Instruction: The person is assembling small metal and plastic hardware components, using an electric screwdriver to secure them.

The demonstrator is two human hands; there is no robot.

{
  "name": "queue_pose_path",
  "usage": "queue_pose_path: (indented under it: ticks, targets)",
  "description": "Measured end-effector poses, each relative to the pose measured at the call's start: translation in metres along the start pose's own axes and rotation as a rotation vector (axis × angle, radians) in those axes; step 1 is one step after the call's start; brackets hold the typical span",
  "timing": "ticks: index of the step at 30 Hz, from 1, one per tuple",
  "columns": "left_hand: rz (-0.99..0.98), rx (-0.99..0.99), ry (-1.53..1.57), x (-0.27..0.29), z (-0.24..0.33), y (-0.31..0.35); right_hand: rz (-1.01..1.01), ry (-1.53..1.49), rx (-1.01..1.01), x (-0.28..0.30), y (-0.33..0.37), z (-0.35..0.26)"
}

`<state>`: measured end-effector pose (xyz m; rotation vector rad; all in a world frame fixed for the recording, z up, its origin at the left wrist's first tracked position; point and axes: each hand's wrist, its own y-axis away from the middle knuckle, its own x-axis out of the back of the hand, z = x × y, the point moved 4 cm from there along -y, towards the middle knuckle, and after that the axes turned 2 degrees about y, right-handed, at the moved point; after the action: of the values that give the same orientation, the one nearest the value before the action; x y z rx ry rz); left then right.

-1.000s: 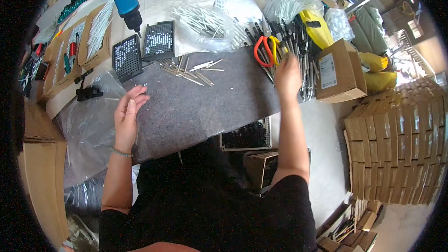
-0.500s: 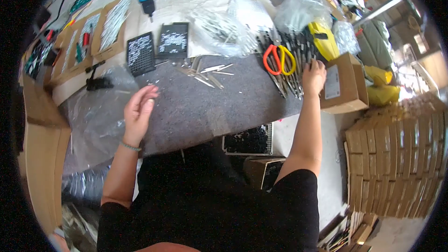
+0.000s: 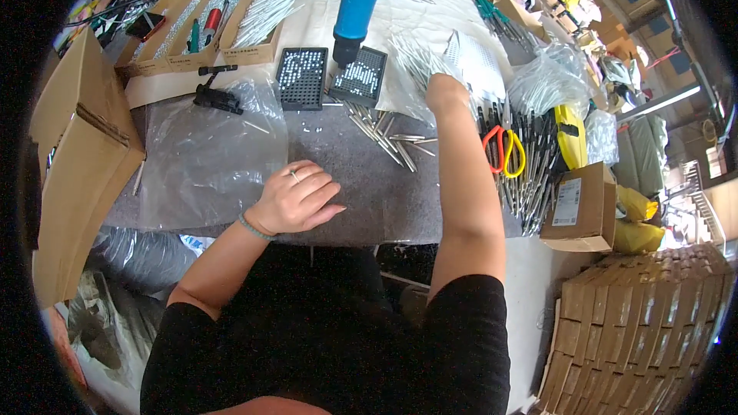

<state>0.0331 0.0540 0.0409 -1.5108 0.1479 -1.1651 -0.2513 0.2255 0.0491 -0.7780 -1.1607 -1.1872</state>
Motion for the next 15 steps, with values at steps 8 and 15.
queue_pose_path:
  ticks: [8, 15]
  targets:
    - [0.042, 0.067, 0.057, 0.003, -0.006, 0.001, 0.037, -0.120, 0.061, 0.004, 0.006, 0.003]
    - [0.024, 0.079, 0.085, 0.001, -0.008, 0.001, 0.349, -0.117, 0.114, 0.008, 0.005, -0.004]
